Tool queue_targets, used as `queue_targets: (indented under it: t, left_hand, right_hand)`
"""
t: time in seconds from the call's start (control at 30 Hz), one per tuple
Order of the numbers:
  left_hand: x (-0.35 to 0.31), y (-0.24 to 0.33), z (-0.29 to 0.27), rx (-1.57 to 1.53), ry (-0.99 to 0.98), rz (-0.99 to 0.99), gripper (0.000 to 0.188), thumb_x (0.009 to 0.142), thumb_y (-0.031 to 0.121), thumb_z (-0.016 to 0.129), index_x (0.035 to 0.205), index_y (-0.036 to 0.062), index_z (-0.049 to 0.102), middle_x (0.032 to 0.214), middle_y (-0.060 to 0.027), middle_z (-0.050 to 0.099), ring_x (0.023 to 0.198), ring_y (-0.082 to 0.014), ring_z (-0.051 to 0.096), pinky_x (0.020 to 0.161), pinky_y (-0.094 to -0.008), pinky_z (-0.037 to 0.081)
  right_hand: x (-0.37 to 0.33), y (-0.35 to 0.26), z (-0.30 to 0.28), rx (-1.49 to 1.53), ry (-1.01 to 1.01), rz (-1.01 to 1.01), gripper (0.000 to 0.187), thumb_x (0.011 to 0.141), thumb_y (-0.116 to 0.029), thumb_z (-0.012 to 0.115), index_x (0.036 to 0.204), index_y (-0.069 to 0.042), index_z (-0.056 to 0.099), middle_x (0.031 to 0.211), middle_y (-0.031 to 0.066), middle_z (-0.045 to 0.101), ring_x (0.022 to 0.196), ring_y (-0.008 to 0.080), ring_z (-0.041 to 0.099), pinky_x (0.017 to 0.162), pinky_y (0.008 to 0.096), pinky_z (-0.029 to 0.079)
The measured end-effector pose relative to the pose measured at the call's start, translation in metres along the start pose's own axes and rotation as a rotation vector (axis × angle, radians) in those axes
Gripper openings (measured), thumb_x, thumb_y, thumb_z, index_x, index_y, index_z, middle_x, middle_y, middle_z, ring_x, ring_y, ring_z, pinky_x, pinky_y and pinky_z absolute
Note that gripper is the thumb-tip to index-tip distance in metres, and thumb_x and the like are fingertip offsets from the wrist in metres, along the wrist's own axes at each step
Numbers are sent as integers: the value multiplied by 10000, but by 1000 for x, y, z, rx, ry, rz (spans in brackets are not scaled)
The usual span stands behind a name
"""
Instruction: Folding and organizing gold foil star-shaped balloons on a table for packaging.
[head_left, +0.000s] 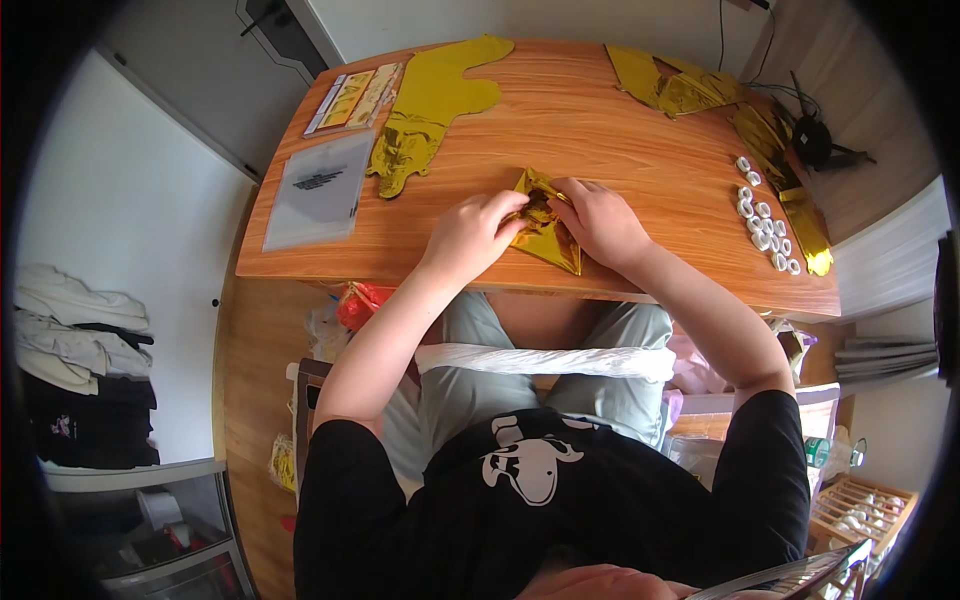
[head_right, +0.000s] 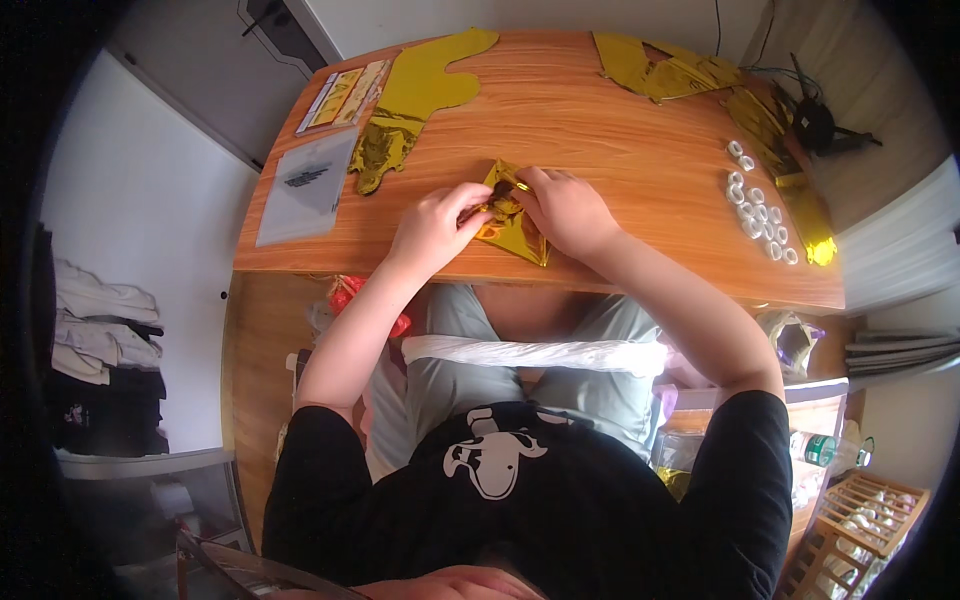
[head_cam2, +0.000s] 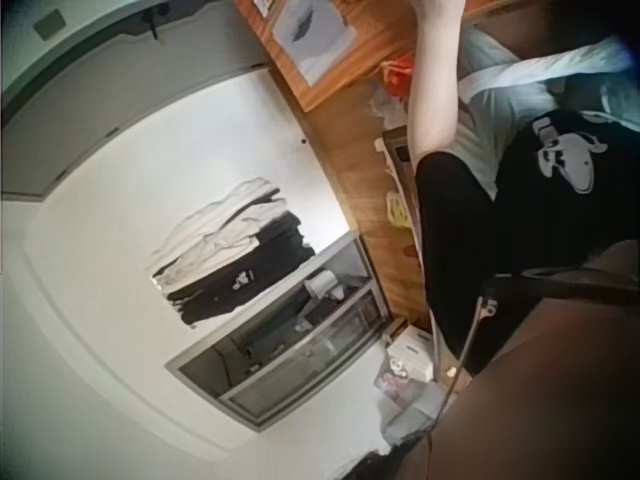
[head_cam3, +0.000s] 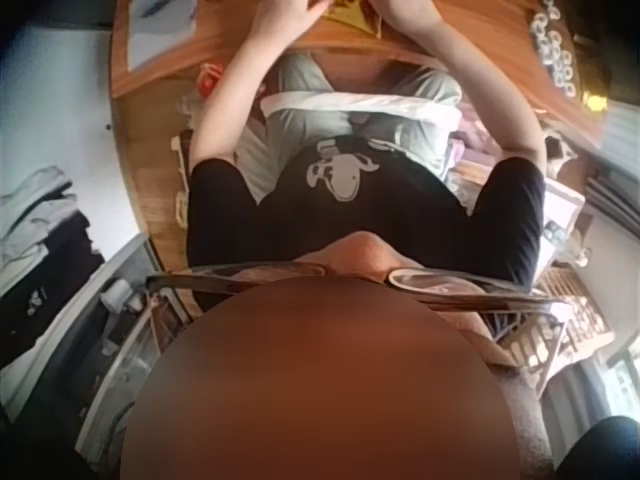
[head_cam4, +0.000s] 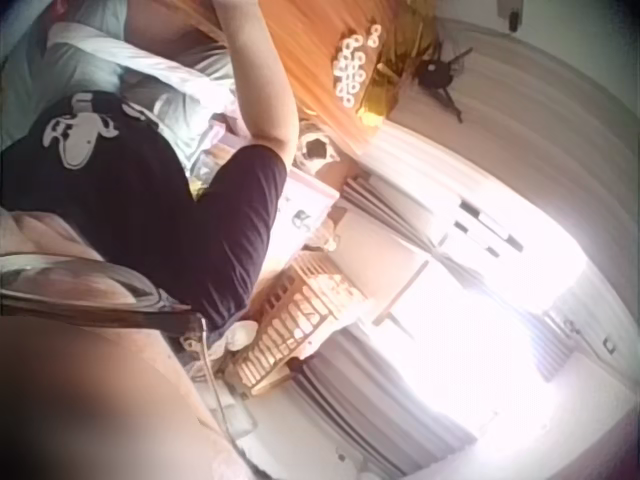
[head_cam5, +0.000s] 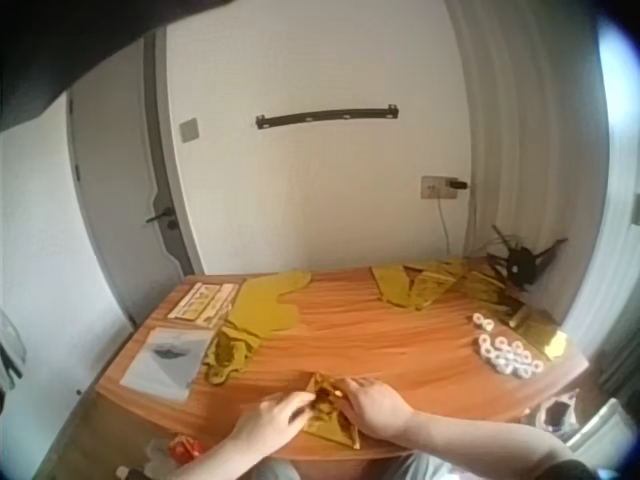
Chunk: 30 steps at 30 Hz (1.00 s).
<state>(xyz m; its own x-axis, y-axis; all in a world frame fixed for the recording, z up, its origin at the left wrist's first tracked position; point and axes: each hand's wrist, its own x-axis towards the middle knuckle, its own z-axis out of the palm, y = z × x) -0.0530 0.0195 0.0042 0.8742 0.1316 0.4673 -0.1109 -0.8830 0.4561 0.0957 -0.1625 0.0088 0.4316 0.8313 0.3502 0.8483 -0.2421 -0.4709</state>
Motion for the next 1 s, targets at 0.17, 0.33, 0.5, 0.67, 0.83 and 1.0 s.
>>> queue_targets:
  t: [0.17,0.33,0.5,0.67,0.83,1.0]
  left_hand:
    - [-6,-6,-4,19,-50,167,251,949,141,679,1198,112,664,932,-128,707,863,-331,700,738,-445,583]
    - [-9,-8,-17,59,-120,224,248,970,122,643,1216,86,647,965,-136,710,868,-336,703,758,-437,587]
    - [-19,-11,-15,-97,-69,137,284,953,83,660,1233,78,616,1035,-137,719,932,-330,710,811,-431,585]
    - [-30,-5,-13,-169,-7,-90,334,911,70,722,1224,74,606,1063,-128,728,950,-319,721,829,-424,589]
    - [-46,-5,-21,285,157,174,202,870,247,773,1026,137,707,1099,-6,682,985,-220,655,840,-405,509]
    - [-72,-6,-28,336,127,141,281,850,341,787,1066,164,754,1150,24,665,1057,-213,618,883,-422,468]
  right_hand:
    - [0,-3,-6,39,-48,-20,359,1020,-281,589,1251,-7,600,1064,233,691,999,425,654,868,485,519]
    - [6,-8,-17,49,-204,-24,339,996,-319,628,1171,-30,653,1022,212,699,966,415,661,831,468,523]
    - [32,-17,-10,-72,-340,-16,260,938,-303,672,1004,-52,686,966,168,715,923,378,672,800,471,532]
    - [39,-12,11,-47,-106,-385,207,881,-132,709,1068,-47,687,1118,155,688,1045,351,636,877,428,524]
    - [38,-4,26,41,-141,-519,247,917,-95,677,1160,-54,697,1166,140,692,1098,332,641,963,427,516]
    - [40,-12,21,112,-192,-479,258,937,-147,702,1175,-49,713,1152,145,695,1074,343,651,959,424,521]
